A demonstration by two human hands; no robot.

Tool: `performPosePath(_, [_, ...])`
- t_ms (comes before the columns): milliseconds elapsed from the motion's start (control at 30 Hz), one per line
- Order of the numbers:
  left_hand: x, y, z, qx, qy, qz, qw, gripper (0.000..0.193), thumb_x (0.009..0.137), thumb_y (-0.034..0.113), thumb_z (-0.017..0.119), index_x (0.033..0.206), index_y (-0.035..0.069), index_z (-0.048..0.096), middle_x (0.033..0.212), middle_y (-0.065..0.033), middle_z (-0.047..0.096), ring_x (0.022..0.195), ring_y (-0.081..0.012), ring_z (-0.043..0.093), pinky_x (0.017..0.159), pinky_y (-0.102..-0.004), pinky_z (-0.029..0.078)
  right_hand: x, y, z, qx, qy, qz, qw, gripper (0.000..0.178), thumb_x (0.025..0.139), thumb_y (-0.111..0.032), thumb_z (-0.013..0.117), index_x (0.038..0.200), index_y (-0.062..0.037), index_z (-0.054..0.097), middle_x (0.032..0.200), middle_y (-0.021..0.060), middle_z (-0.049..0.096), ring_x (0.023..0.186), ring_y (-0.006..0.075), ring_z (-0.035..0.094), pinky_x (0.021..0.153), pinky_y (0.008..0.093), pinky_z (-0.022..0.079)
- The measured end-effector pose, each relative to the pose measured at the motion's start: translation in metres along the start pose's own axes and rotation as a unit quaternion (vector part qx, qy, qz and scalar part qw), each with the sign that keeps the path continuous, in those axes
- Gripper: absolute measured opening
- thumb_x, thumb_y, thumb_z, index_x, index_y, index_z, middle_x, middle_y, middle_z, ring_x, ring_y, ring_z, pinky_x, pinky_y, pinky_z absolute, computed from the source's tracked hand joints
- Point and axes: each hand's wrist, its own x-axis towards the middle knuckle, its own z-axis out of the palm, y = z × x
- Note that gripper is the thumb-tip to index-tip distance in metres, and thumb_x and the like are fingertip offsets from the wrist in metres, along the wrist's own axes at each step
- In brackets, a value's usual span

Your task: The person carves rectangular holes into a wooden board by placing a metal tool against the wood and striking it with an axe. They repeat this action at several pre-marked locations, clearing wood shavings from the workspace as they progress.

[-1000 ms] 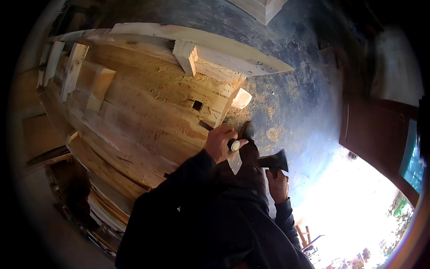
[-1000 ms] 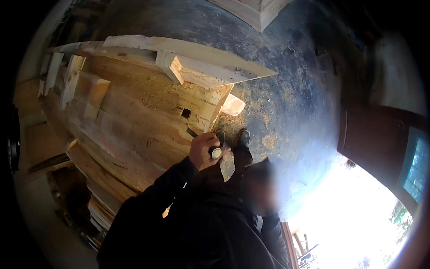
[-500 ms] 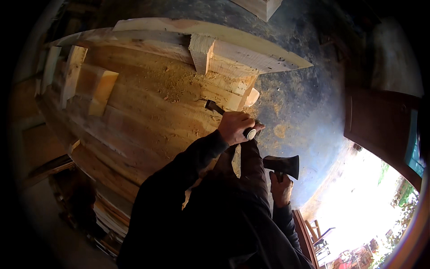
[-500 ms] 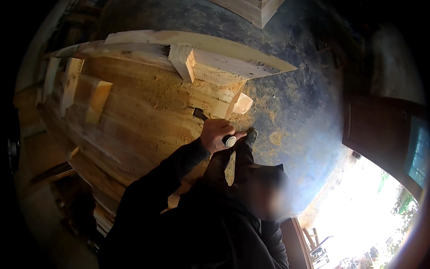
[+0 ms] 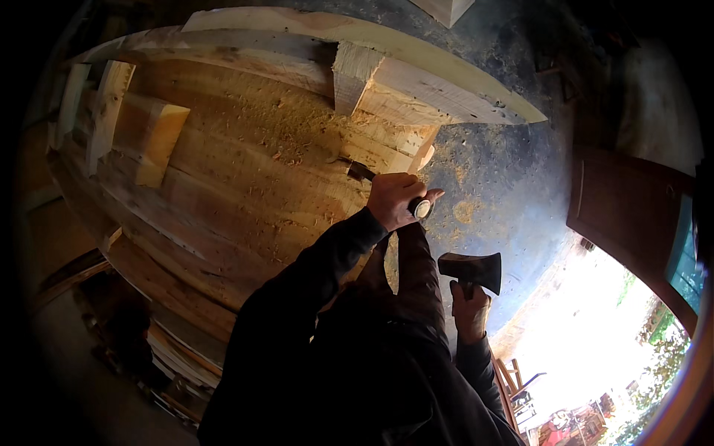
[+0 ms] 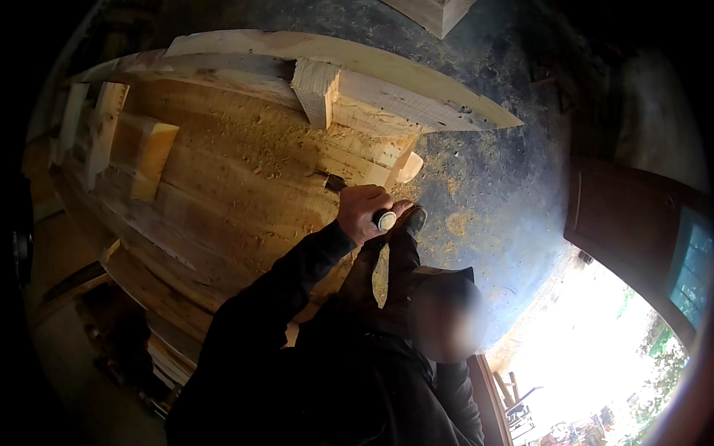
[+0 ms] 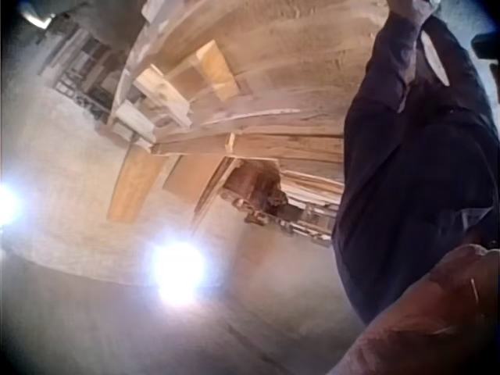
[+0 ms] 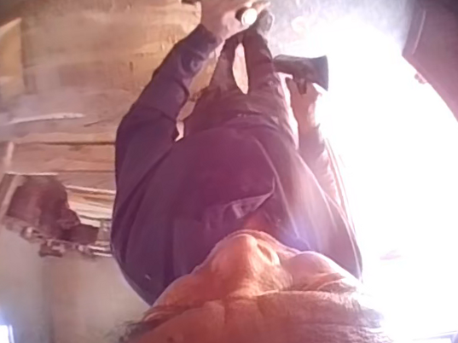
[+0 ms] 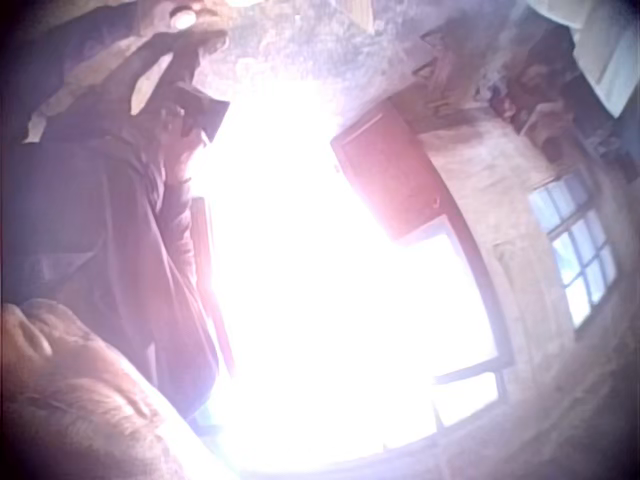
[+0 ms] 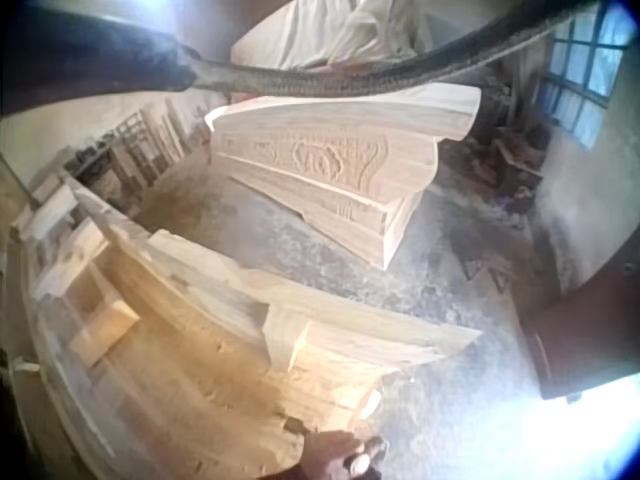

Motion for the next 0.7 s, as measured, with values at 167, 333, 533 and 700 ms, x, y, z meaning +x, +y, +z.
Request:
performPosePath(167, [-0.002, -0.003, 0.000, -0.009, 0.004, -0.006, 1.000, 0.034, 0.081, 0.016, 0.084, 0.069, 0.010, 0.052, 0.060, -0.0064, 0.047, 0.051, -0.0268, 0.052, 0.047, -0.0402, 0.039, 0.009, 0.037, 0.005, -0.012, 0.018, -0.063, 0.998, 0.032, 0.090, -0.022, 0.075, 0.072, 0.0003, 0.061, 0.052, 0.0080, 0.060, 0.045, 0.0149, 0.059, 0.046, 0.0336, 0.044])
performPosePath(333, [0.000, -0.002, 0.000, -0.014, 0.006, -0.007, 1.000, 0.034, 0.081, 0.013, 0.083, 0.068, 0.010, 0.051, 0.061, -0.0071, 0.047, 0.052, -0.0290, 0.052, 0.047, -0.0411, 0.038, 0.010, 0.034, 0.007, -0.022, 0.021, -0.061, 0.998, 0.032, 0.090, -0.022, 0.075, 0.071, 0.0004, 0.061, 0.053, 0.0080, 0.061, 0.045, 0.0148, 0.059, 0.046, 0.0339, 0.044])
performPosePath(533, [0.000, -0.002, -0.003, -0.024, 0.023, -0.008, 0.999, 0.038, 0.080, 0.012, 0.084, 0.067, 0.010, 0.049, 0.060, -0.0073, 0.046, 0.051, -0.0292, 0.051, 0.047, -0.0408, 0.037, 0.006, 0.031, 0.009, -0.023, 0.020, -0.062, 0.998, 0.032, 0.090, -0.020, 0.074, 0.069, 0.0003, 0.061, 0.053, 0.0079, 0.060, 0.045, 0.0143, 0.059, 0.046, 0.0337, 0.044])
performPosePath(700, [-0.005, -0.006, -0.009, -0.024, 0.011, -0.005, 1.000, 0.035, 0.079, 0.014, 0.084, 0.068, 0.011, 0.051, 0.059, -0.0069, 0.049, 0.050, -0.0272, 0.053, 0.046, -0.0402, 0.039, 0.004, 0.014, 0.000, -0.006, 0.030, -0.126, 0.992, 0.030, 0.095, -0.017, 0.067, 0.071, 0.0004, 0.060, 0.053, 0.0052, 0.056, 0.046, 0.0130, 0.055, 0.046, 0.0325, 0.043])
